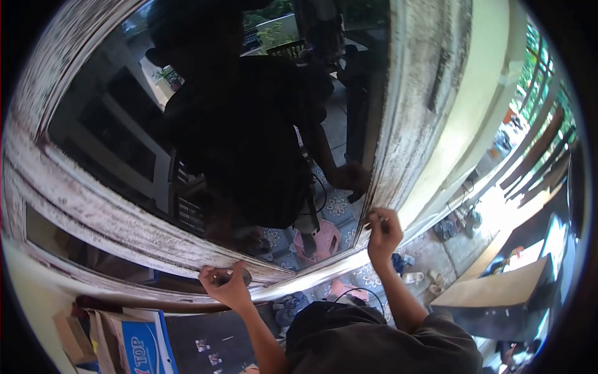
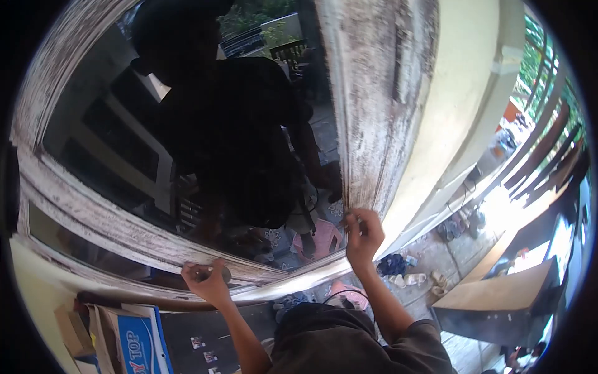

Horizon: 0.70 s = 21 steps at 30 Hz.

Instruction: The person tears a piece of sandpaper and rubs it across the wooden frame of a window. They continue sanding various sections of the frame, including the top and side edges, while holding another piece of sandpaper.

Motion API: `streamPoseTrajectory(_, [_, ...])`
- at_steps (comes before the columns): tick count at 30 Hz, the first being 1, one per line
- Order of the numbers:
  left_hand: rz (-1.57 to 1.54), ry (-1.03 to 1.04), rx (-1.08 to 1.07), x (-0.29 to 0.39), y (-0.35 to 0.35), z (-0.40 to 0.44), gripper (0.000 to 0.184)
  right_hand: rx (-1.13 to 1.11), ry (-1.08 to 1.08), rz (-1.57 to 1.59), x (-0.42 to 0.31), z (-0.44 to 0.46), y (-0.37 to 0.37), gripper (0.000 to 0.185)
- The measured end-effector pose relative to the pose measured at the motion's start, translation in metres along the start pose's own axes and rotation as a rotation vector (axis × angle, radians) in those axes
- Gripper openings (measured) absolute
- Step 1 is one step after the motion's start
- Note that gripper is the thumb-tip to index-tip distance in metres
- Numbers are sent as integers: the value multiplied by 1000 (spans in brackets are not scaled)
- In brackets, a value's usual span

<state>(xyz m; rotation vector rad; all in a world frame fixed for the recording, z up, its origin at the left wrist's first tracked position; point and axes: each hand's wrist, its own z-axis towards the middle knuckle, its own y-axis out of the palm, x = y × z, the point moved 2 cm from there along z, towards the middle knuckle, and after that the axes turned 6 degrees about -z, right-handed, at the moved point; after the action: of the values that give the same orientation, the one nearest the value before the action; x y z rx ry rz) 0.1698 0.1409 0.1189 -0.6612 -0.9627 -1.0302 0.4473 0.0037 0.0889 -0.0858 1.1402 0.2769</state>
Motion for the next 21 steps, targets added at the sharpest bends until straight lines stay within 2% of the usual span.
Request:
streamPoseTrajectory(2, [115,96,-37,-17,3,-16,63,91,-40,16,-6,27,-14,7])
streamPoseTrajectory(4, [141,68,-52,-24,8,-26,67,119,-78,83,-11,48,-19,10])
streamPoseTrajectory(6, [185,-26,28,-21,10,-29,68,140,-186,119,-17,67,-15,15])
streamPoseTrajectory(8, [163,19,1,-16,10,-26,64,167,-336,69,-23,75,-11,18])
streamPoseTrajectory(9, [171,12,-38,-11,9,-24,63,167,-326,69,-34,81,-6,18])
streamPoseTrajectory(12, [230,47,-77,-13,3,-21,60,222,-650,-58,-89,101,4,26])
streamPoseTrajectory(14, [244,42,-45,-12,3,-18,57,237,-640,147,-108,112,15,28])
streamPoseTrajectory(16, [279,26,-77,-11,3,-17,55,253,-674,91,-106,110,14,27])
streamPoseTrajectory(18, [257,184,-42,-17,4,-19,54,256,-657,30,-80,94,10,23])
streamPoseTrajectory(19, [175,163,-44,-22,5,-20,54,242,-653,-24,-61,82,9,20])
streamPoseTrajectory(21, [198,141,-44,-18,8,-21,54,235,-523,-80,-13,52,6,20])
